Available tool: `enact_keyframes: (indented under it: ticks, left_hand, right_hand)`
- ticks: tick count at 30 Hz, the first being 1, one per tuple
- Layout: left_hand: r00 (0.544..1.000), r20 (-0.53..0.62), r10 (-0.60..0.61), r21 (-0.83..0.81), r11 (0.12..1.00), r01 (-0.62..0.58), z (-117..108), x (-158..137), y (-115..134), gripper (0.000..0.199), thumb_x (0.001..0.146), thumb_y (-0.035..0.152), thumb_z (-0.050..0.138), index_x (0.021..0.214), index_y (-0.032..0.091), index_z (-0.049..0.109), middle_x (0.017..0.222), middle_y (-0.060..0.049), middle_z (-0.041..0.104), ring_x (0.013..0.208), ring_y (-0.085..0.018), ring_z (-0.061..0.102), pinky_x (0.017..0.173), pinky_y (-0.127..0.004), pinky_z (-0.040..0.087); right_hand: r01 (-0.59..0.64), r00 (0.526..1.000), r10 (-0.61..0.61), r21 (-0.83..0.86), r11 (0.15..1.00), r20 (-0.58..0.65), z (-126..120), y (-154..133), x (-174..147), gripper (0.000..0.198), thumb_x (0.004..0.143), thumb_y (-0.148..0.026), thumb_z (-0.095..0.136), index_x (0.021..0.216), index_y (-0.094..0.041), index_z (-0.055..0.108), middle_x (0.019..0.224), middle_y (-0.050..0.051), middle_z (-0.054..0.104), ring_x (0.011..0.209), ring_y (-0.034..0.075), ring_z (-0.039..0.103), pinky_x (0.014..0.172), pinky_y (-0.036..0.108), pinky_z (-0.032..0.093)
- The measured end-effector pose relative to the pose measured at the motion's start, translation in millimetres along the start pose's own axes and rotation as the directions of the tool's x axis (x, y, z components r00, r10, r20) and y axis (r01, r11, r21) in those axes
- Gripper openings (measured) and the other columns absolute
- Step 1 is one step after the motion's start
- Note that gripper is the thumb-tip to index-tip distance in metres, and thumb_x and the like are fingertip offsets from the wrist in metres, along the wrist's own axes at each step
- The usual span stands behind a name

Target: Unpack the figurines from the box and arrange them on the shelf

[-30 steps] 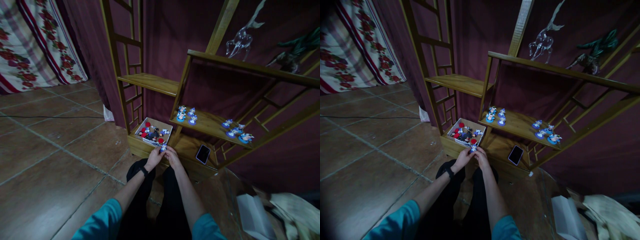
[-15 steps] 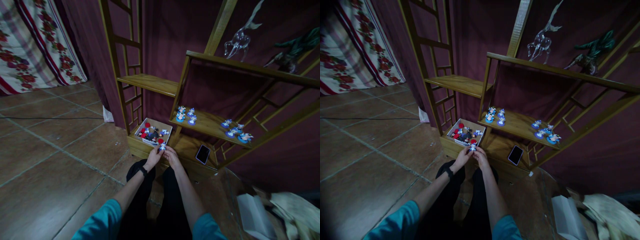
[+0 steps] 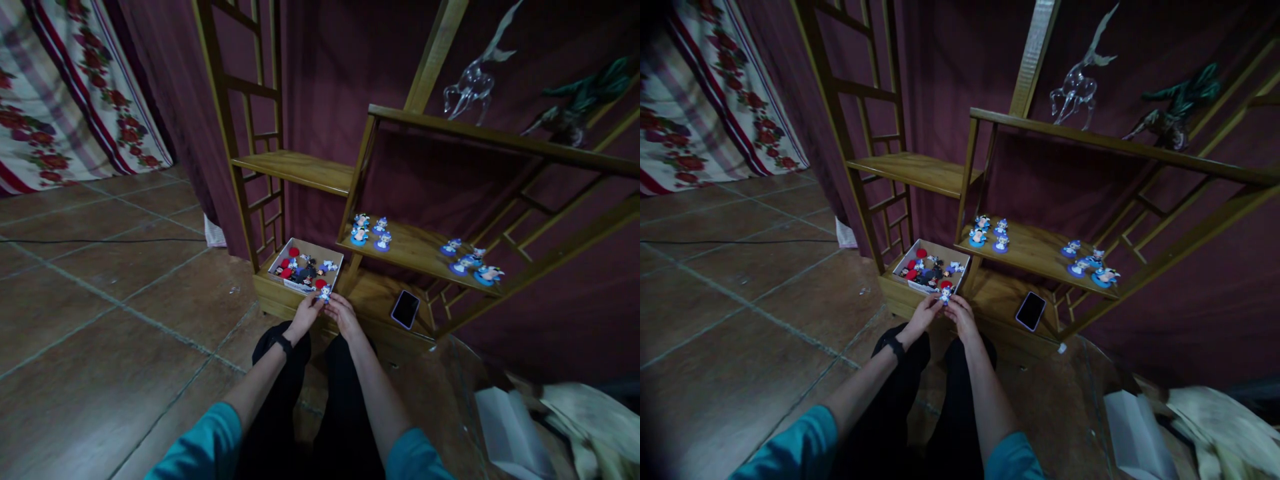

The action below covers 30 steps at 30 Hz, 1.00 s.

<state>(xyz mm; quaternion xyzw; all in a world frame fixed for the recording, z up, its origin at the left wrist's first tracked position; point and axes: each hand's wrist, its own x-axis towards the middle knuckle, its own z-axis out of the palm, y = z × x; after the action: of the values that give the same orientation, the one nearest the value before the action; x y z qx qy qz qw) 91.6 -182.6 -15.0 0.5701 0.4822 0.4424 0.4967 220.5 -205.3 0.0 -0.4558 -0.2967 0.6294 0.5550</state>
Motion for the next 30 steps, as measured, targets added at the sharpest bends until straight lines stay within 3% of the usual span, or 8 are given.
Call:
enact_keyframes:
  ticks: [6, 12, 16, 20, 23, 25, 28, 30]
  left_hand:
    - [0.990, 0.074, 0.121, 0.010, 0.992, -0.122, -1, -5, 15, 0.038, 0.071, 0.039, 0.060, 0.101, 0.015, 0.059, 0.093, -0.006, 0.065, 0.086, -0.018, 0.059, 0.079, -0.031, 0.046]
    - [0.995, 0.086, 0.044, -0.123, 0.992, -0.033, 0, -9, 34, 0.054, 0.064, 0.046, 0.065, 0.106, 0.014, 0.057, 0.098, -0.009, 0.066, 0.091, -0.021, 0.060, 0.081, -0.033, 0.045]
    - [0.995, 0.093, -0.046, -0.095, 0.994, 0.055, -1, -12, 44, 0.060, 0.064, 0.052, 0.062, 0.109, 0.014, 0.056, 0.084, -0.006, 0.066, 0.074, -0.019, 0.062, 0.068, -0.031, 0.047]
    - [0.994, 0.081, -0.069, -0.089, 0.993, 0.076, -1, -12, 48, 0.058, 0.060, 0.052, 0.064, 0.104, 0.014, 0.058, 0.080, -0.004, 0.065, 0.070, -0.018, 0.061, 0.067, -0.030, 0.047]
    - [0.993, 0.085, -0.079, -0.091, 0.992, 0.086, -1, -11, 50, 0.056, 0.058, 0.052, 0.065, 0.099, 0.014, 0.061, 0.081, -0.005, 0.066, 0.072, -0.019, 0.062, 0.068, -0.030, 0.047]
    - [0.993, 0.082, -0.082, -0.089, 0.992, 0.089, -2, -11, 51, 0.055, 0.057, 0.051, 0.065, 0.098, 0.015, 0.062, 0.081, -0.005, 0.066, 0.072, -0.019, 0.062, 0.067, -0.029, 0.047]
    - [0.992, 0.087, -0.091, -0.095, 0.990, 0.100, -3, -9, 49, 0.055, 0.056, 0.051, 0.067, 0.097, 0.015, 0.062, 0.085, -0.006, 0.067, 0.072, -0.019, 0.062, 0.066, -0.029, 0.047]
    - [0.990, 0.089, -0.106, -0.096, 0.989, 0.115, -4, -7, 45, 0.055, 0.054, 0.051, 0.068, 0.095, 0.015, 0.063, 0.085, -0.007, 0.067, 0.072, -0.020, 0.062, 0.065, -0.030, 0.047]
  right_hand:
    - [0.066, 0.998, -0.066, -0.024, 0.998, 0.001, 1, 1, 2, 0.036, 0.059, -0.037, 0.071, 0.090, -0.021, 0.063, 0.090, 0.002, 0.068, 0.078, 0.016, 0.063, 0.069, 0.028, 0.049]
    - [0.176, 0.984, -0.176, -0.017, 0.984, -0.014, -1, -10, -9, 0.031, 0.060, -0.036, 0.071, 0.086, -0.021, 0.064, 0.087, 0.001, 0.067, 0.076, 0.015, 0.062, 0.067, 0.026, 0.049]
    - [0.220, 0.974, -0.222, -0.037, 0.975, -0.054, -11, -28, -25, 0.031, 0.062, -0.036, 0.071, 0.088, -0.021, 0.064, 0.089, 0.003, 0.067, 0.080, 0.017, 0.062, 0.066, 0.026, 0.050]
    - [0.310, 0.944, -0.317, -0.082, 0.947, -0.089, -30, -71, -44, 0.032, 0.063, -0.036, 0.070, 0.090, -0.022, 0.064, 0.089, 0.003, 0.066, 0.083, 0.019, 0.062, 0.070, 0.030, 0.049]
    - [0.448, 0.876, -0.472, -0.189, 0.874, -0.102, -46, -123, -56, 0.030, 0.065, -0.035, 0.069, 0.091, -0.022, 0.064, 0.087, 0.001, 0.067, 0.084, 0.020, 0.061, 0.076, 0.032, 0.048]
    - [0.544, 0.803, -0.583, -0.250, 0.801, -0.122, -56, -160, -60, 0.031, 0.065, -0.035, 0.069, 0.093, -0.022, 0.064, 0.088, 0.001, 0.067, 0.087, 0.020, 0.060, 0.082, 0.033, 0.046]
    - [0.601, 0.737, -0.656, -0.287, 0.746, -0.162, -70, -207, -54, 0.034, 0.063, -0.036, 0.070, 0.092, -0.020, 0.062, 0.086, 0.002, 0.066, 0.084, 0.019, 0.060, 0.084, 0.035, 0.045]
    - [0.604, 0.717, -0.676, -0.334, 0.724, -0.169, -78, -227, -44, 0.034, 0.061, -0.036, 0.071, 0.089, -0.020, 0.062, 0.084, 0.001, 0.066, 0.081, 0.017, 0.060, 0.083, 0.033, 0.045]
